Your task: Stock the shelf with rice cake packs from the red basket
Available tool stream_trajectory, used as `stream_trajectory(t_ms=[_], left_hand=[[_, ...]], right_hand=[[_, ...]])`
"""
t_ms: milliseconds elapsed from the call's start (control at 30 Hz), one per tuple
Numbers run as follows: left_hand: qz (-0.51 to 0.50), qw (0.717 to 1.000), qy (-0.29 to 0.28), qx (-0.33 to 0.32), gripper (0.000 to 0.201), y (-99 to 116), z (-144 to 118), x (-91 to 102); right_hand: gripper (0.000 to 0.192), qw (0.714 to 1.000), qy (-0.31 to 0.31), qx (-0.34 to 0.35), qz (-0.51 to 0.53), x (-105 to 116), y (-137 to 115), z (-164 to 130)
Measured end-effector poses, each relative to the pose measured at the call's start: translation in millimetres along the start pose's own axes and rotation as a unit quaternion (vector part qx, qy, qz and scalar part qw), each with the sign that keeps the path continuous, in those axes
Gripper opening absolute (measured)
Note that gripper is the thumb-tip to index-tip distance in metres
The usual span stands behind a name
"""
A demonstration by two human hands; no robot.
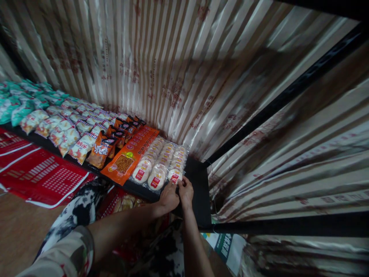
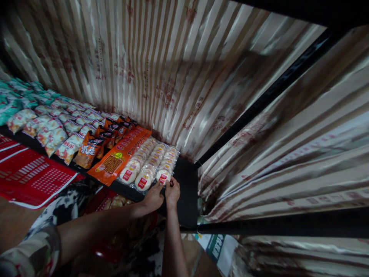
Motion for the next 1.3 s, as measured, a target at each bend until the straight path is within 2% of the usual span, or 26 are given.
stream_trajectory(t_ms=[200,300,433,633,767,900,1033,1167,1300], left_hand=[[0.033,0.999,0.006,0.018,0.061,-1,2,-2.4],[0.028,0.999,0.021,0.02,0.052,3,-1,2.3],[0.017,0.999,0.029,0.031,0.045,6,-4,7.1],[0.025,0.999,0.035,0.03,0.048,8,-8,8.0],[0.042,0.998,0.03,0.02,0.047,9,-11,6.8],[0.044,0.998,0.032,0.009,0.045,7,-12,5.1],[0.054,0.998,0.034,0.003,0.043,2,-12,0.7],[0.057,0.998,0.035,-0.002,0.038,-2,-18,-0.9],[0.067,0.997,0.033,-0.027,0.034,-7,-29,-0.8]], right_hand=[[0.04,0.999,0.01,0.005,-0.044,1,-5,-4],[0.041,0.998,0.016,0.009,-0.054,2,-9,-7],[0.043,0.999,0.019,0.008,-0.048,1,-10,-8],[0.047,0.999,0.01,0.001,-0.046,0,-9,-9],[0.048,1.0,0.023,0.0,0.004,1,-5,-14],[0.056,0.999,0.02,-0.008,0.046,-4,3,-16],[0.066,1.0,0.017,-0.014,0.019,-5,5,-19],[0.067,0.998,0.056,0.007,-0.021,7,-6,-29],[0.057,0.996,0.087,0.022,-0.024,13,-17,-52]])
Point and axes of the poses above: each hand's wrist, its own z-axis towards the middle knuckle, its own x-axis out of the back of the hand, y = z × x, the point moved 10 cm from there along z, towards the middle knuckle, and after that the axes turned 8 degrees about x, right-handed, at the moved point
